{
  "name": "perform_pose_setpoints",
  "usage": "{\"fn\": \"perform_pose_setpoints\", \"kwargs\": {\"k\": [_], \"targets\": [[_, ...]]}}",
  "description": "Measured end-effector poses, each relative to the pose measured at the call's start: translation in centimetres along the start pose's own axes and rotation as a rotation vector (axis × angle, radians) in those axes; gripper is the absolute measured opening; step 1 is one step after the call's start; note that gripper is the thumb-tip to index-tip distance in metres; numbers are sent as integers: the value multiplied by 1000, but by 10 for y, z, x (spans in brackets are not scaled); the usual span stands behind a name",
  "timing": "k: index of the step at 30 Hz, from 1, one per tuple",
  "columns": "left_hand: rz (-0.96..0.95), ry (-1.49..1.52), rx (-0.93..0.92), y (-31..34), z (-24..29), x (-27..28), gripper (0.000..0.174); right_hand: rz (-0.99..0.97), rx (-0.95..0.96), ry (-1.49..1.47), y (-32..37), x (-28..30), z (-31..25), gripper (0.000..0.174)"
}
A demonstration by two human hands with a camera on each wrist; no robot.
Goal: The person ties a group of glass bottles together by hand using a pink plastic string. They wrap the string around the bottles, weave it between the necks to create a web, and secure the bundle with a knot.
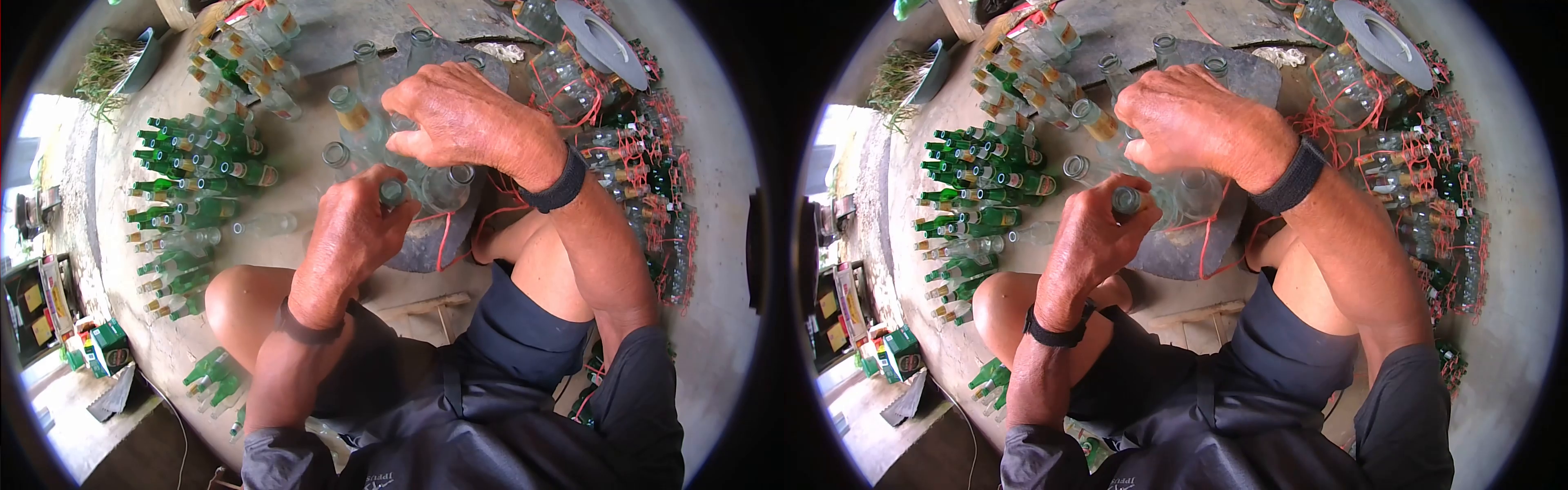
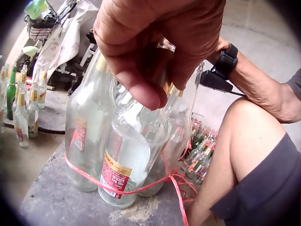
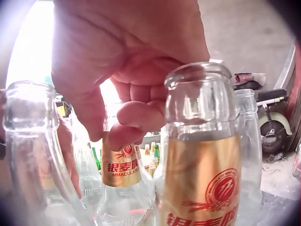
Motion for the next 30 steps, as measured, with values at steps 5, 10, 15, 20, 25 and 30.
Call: {"fn": "perform_pose_setpoints", "kwargs": {"k": [5,10,15,20,25,30], "targets": [[-33,-74,25,0,0,-1,33,-68,-16,-21,0,-1,0,27],[-31,-74,14,-1,-1,-1,32,-83,-18,-25,3,-7,4,28],[-5,-84,-41,0,-1,1,39,80,50,-3,6,0,0,34],[-49,-100,43,2,0,11,45,-167,-98,-57,4,7,0,38],[-101,-13,78,12,-8,20,55,28,39,-8,12,2,1,47],[-66,-32,-14,18,-16,40,52,-83,-36,-57,11,1,5,51]]}}
Point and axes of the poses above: each hand's wrist, its own y-axis away from the middle knuckle, its own x-axis out of the back of the hand, z = x × y, the point moved 9 cm from there along -y, towards the middle knuckle, and after that the axes turned 14 degrees about x, right-handed, at the moved point
